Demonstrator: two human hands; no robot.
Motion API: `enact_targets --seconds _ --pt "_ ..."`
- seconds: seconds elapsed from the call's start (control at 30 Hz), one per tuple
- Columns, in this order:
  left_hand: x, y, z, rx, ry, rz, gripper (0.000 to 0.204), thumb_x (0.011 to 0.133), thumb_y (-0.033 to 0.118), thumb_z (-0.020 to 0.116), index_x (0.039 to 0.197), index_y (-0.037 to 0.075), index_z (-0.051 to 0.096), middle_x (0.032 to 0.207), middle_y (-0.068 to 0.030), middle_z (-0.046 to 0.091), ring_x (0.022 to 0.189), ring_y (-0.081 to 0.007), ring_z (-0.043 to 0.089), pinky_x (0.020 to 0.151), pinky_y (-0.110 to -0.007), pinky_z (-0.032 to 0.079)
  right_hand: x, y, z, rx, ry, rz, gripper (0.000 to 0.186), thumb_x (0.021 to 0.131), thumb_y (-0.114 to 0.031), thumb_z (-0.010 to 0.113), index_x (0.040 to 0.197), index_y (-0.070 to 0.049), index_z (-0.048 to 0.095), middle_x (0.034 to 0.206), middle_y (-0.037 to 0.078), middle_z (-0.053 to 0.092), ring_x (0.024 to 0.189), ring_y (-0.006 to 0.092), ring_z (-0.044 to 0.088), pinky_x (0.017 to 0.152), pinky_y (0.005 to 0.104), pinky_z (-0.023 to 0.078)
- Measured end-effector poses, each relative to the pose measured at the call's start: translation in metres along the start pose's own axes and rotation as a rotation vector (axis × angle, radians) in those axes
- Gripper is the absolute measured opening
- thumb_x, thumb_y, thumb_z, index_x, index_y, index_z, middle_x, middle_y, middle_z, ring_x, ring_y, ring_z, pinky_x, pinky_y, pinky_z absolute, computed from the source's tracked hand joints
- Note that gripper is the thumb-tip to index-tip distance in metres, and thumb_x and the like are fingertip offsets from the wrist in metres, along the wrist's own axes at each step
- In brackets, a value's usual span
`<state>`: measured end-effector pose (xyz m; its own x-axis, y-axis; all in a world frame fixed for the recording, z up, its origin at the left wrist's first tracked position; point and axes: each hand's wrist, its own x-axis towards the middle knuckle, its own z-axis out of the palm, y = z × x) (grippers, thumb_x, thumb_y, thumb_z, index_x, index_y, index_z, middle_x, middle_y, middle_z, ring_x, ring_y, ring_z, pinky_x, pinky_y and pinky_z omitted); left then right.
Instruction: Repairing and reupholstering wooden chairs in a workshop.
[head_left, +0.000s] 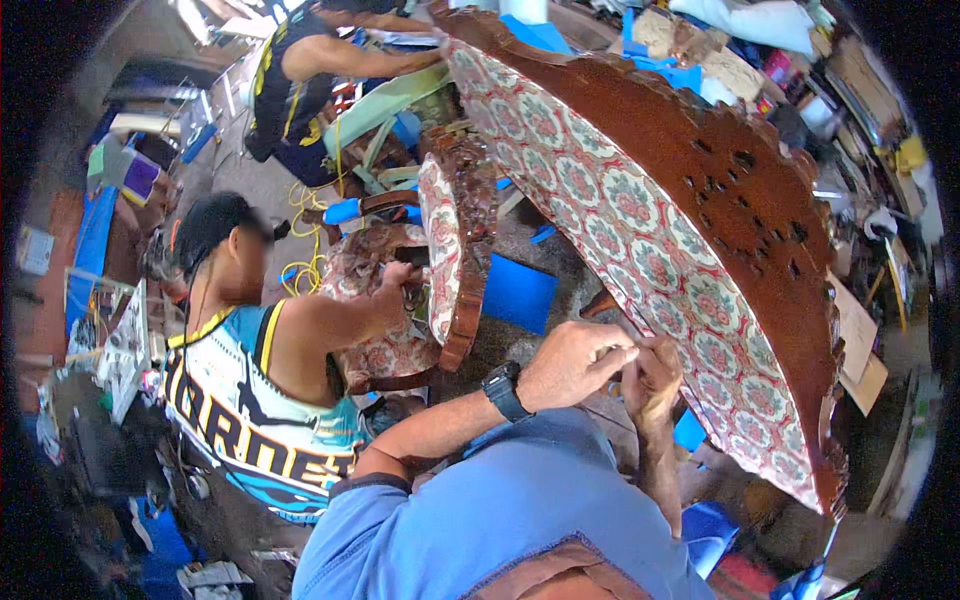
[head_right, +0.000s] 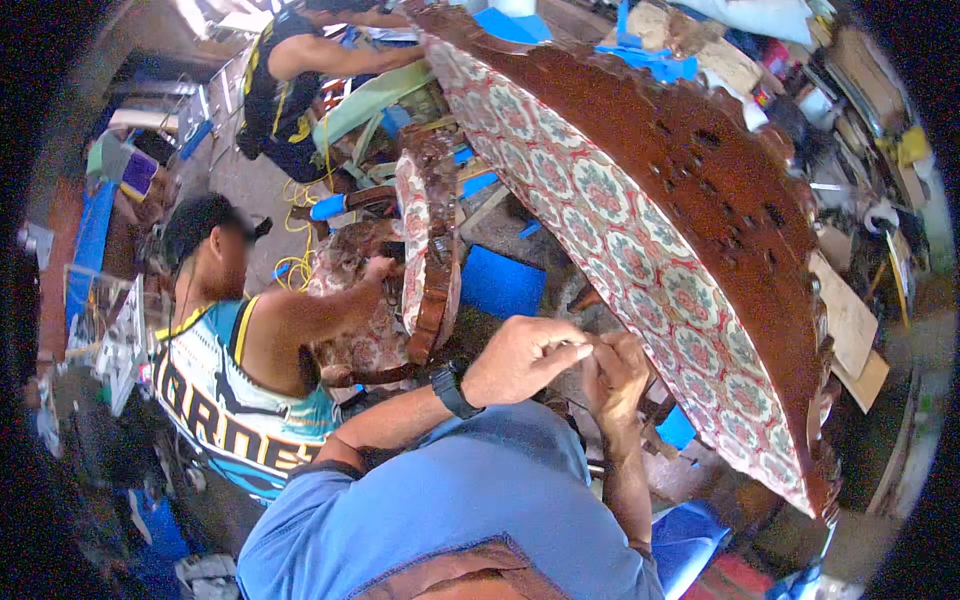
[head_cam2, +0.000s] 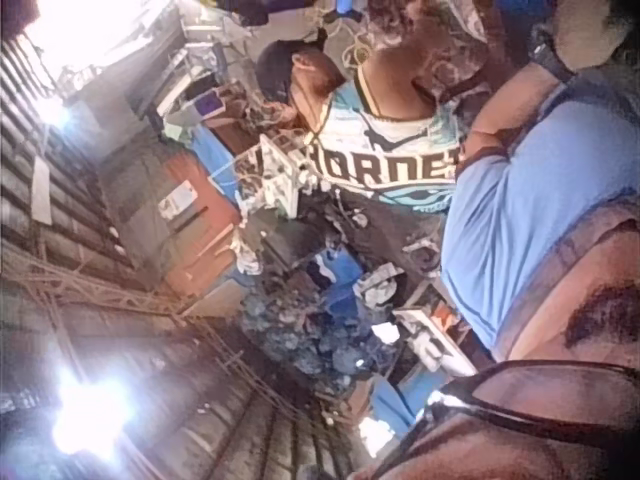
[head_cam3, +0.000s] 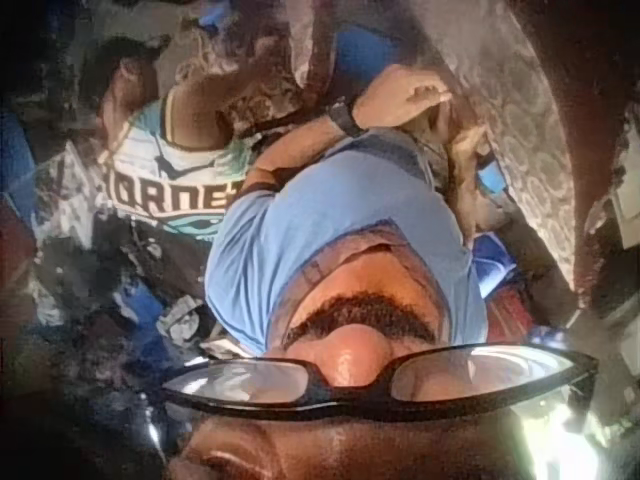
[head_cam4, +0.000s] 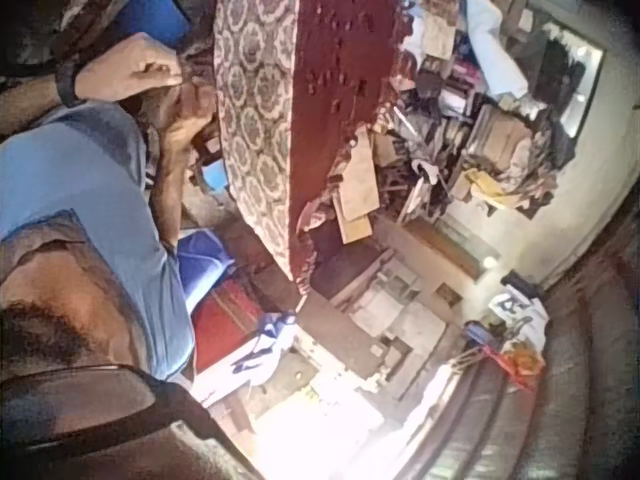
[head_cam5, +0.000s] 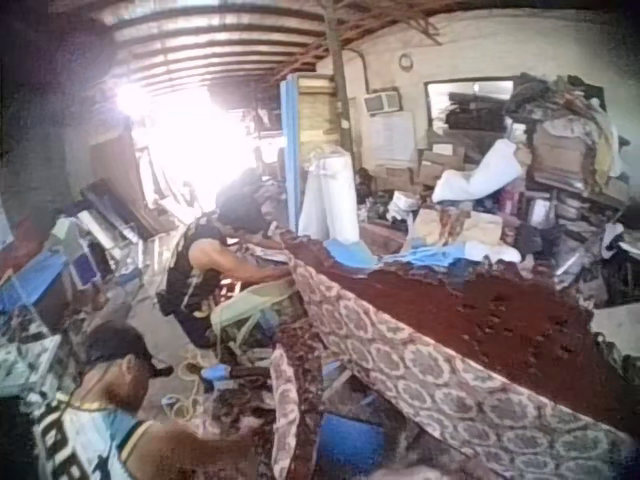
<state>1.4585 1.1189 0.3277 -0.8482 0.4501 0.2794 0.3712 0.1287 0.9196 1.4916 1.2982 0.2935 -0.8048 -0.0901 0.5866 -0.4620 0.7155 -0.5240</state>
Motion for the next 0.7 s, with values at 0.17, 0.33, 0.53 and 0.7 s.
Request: enact_targets --seconds 0.17,0.33,0.53,0.7 --pt "0.005 -0.002 -0.008 -0.047 0.106 -0.155 0.015 0.090 0.015 0.066 0.091 0.000 0.068 0.062 -0.0025 0.054 0.053 -0.0048 0.043 0.047 -0.026 0.035 0.006 -0.005 -0.002 -0.066 0.125 -0.046 0.019 0.068 0.002 0.076 0.080 -0.007 0.065 0.076 0.008 0.059 0.068 0.0276 0.058 0.060 0.0387 0.046" --pt "0.010 -0.018 -0.008 -0.025 0.104 -0.196 0.018 0.091 0.018 0.067 0.091 0.000 0.068 0.057 -0.0014 0.049 0.053 -0.0051 0.041 0.047 -0.027 0.034 0.004 -0.009 -0.009 -0.099 0.150 0.024 0.020 0.066 0.003 0.076 0.078 -0.007 0.063 0.075 0.008 0.054 0.066 0.0279 0.056 0.059 0.0393 0.045" --pt "0.022 -0.019 0.000 -0.075 0.071 -0.168 0.017 0.090 0.016 0.067 0.091 0.000 0.068 0.059 0.0049 0.045 0.056 -0.0030 0.037 0.049 -0.024 0.031 0.011 -0.003 -0.015 -0.100 0.248 0.056 0.020 0.065 0.004 0.075 0.074 -0.007 0.060 0.076 0.008 0.051 0.068 0.0279 0.054 0.059 0.0393 0.045" --pt "0.029 -0.038 -0.003 -0.235 0.070 -0.276 0.016 0.092 0.015 0.065 0.089 0.000 0.068 0.062 0.0107 0.038 0.057 -0.0009 0.031 0.049 -0.022 0.024 0.014 -0.007 -0.014 0.028 0.230 0.076 0.022 0.065 0.003 0.077 0.074 -0.005 0.058 0.078 0.010 0.052 0.069 0.0285 0.055 0.059 0.0398 0.045"
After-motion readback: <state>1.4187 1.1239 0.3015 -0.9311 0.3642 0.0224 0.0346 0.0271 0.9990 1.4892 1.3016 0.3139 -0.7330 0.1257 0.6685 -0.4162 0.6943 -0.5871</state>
